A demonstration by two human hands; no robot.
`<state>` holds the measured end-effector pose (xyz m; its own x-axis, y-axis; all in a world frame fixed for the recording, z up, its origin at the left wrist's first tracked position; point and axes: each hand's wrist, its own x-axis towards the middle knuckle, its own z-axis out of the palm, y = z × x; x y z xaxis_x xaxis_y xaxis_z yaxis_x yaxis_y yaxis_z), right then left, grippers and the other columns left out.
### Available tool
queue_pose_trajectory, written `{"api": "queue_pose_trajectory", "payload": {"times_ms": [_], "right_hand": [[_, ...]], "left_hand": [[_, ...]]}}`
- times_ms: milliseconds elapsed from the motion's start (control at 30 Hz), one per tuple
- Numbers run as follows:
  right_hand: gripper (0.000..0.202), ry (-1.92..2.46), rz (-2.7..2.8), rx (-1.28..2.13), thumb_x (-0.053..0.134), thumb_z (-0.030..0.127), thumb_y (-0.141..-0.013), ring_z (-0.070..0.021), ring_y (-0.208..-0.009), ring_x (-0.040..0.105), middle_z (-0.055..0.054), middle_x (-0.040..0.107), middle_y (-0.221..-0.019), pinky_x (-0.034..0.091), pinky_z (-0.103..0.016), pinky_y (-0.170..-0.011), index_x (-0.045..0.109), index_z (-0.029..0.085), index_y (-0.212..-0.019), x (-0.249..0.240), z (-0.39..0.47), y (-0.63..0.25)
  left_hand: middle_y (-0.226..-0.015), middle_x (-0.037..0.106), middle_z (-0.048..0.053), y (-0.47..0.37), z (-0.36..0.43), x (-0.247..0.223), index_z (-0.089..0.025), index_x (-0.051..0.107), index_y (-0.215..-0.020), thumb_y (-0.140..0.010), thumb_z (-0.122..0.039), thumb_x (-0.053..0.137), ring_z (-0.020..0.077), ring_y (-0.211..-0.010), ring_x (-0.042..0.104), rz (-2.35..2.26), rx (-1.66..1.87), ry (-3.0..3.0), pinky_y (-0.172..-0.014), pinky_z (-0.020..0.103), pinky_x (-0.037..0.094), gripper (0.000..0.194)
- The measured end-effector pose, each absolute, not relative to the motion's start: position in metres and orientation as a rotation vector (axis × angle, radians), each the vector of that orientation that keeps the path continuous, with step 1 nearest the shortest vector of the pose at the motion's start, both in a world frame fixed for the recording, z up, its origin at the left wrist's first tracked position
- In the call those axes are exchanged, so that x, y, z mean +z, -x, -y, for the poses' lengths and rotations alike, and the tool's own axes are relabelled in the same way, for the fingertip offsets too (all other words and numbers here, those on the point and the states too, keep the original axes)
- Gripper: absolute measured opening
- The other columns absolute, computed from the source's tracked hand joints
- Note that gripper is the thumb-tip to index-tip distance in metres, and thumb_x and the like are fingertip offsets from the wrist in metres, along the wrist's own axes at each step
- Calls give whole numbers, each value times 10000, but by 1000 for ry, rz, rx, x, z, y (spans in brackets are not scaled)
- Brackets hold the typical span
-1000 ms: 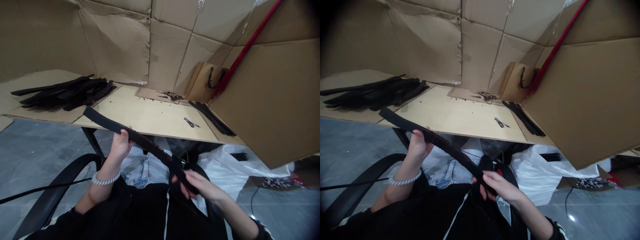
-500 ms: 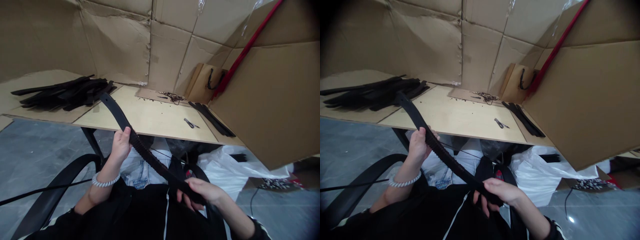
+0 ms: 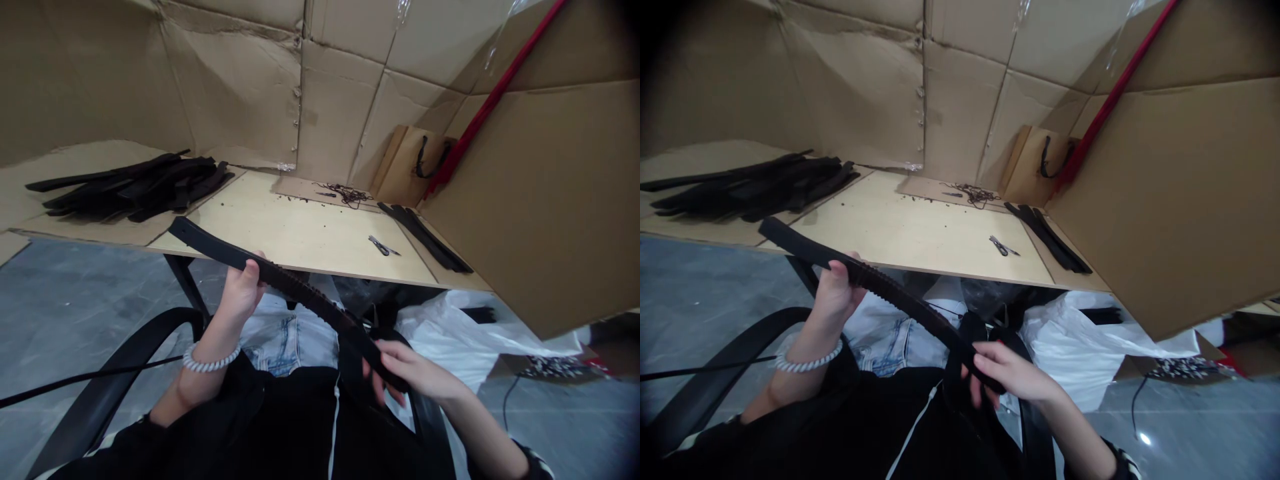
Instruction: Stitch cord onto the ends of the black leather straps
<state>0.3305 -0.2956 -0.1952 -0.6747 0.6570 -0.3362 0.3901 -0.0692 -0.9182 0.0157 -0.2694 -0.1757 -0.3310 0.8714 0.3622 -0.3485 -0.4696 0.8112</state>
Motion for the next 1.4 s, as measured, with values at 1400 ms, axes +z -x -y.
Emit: {"api": "queue_pose_trajectory", "payload": {"times_ms": [1400], "right_hand": [[362,1193,2110,1134,618,528,-870,-142,-607,569,-46,643,-798,446,-263,-572,595,172,-927,-195,281,-336]], "left_hand": [[-521,605,64,-13,272,-171,-137,685,-563,-623,-719,730,123,-473,515,-863,1883,-1195,-415,239,398,587]]}}
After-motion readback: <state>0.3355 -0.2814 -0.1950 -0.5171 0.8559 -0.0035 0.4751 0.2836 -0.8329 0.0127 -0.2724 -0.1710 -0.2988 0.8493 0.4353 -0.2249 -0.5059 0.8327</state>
